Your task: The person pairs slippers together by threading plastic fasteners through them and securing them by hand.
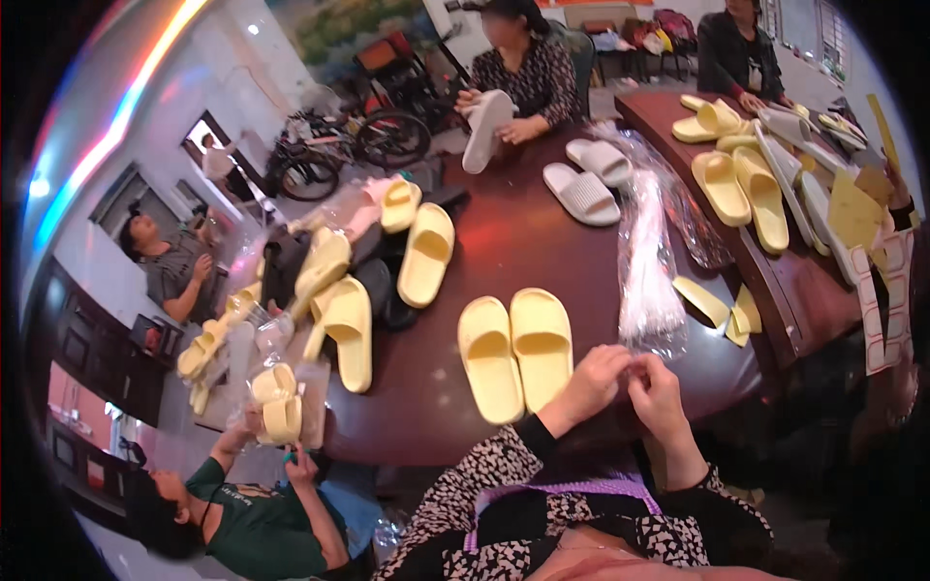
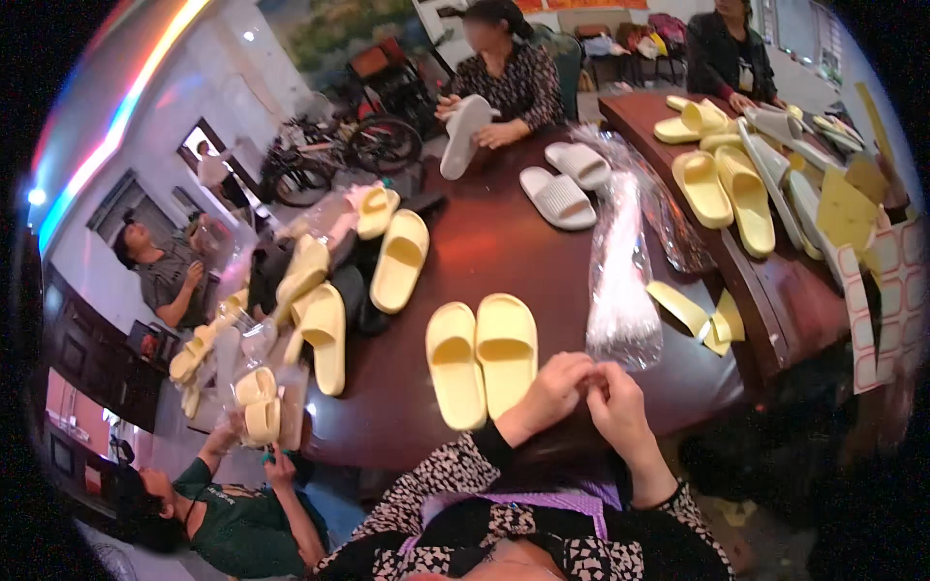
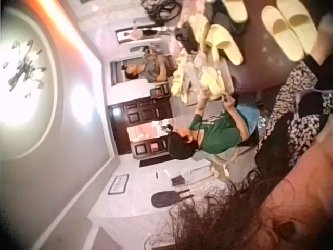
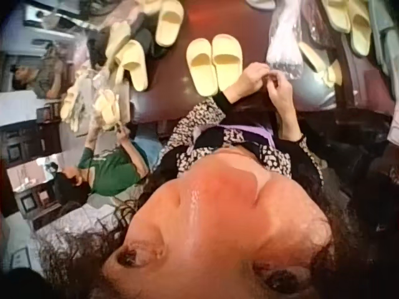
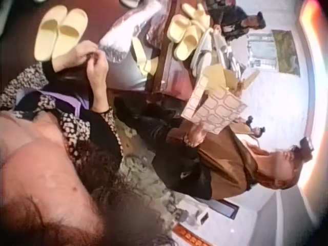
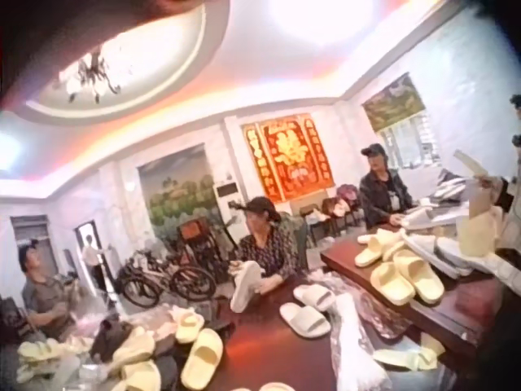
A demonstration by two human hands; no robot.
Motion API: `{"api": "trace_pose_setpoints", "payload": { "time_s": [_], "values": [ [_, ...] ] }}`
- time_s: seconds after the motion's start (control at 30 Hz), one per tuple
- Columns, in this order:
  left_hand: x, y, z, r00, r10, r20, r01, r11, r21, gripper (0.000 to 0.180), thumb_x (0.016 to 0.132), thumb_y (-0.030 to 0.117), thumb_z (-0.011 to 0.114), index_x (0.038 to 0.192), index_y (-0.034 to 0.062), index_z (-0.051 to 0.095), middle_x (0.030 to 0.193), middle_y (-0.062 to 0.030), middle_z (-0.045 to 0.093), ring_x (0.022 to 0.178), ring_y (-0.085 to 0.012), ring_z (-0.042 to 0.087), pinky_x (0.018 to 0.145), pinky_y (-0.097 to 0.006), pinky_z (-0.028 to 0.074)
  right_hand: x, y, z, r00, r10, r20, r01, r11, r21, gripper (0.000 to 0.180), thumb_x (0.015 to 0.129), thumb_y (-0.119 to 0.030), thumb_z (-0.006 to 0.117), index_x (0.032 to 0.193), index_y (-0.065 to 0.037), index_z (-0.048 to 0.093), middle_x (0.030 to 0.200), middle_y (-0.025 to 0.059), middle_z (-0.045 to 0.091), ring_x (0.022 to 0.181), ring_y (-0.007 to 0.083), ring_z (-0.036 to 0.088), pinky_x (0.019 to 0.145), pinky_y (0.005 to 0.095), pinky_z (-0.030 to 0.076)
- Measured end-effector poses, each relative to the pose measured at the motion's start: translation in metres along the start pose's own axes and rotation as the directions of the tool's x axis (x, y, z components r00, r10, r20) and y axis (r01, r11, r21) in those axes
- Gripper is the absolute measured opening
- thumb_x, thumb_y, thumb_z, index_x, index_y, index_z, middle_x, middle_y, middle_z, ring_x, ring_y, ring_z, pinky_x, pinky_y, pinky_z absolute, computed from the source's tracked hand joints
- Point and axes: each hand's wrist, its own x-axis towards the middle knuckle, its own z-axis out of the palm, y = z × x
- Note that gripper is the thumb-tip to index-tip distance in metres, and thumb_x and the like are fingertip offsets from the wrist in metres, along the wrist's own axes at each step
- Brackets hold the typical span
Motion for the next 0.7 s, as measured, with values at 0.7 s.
{"api": "trace_pose_setpoints", "payload": {
  "time_s": [0.7],
  "values": [
    [0.004, -0.01, 0.009, 0.915, -0.395, -0.079, 0.344, 0.869, -0.357, 0.007, 0.084, -0.001, 0.06, 0.089, -0.0004, 0.056, 0.083, -0.0054, 0.056, 0.073, -0.0106, 0.055, 0.064, -0.023, 0.046, 0.074, 0.084, -0.013, 0.879, -0.412, 0.241, 0.464, 0.855, -0.23, 0.009, 0.072, -0.006, 0.065, 0.081, -0.006, 0.063, 0.084, 0.0108, 0.062, 0.081, 0.0319, 0.06, 0.072, 0.0404, 0.048]
  ]
}}
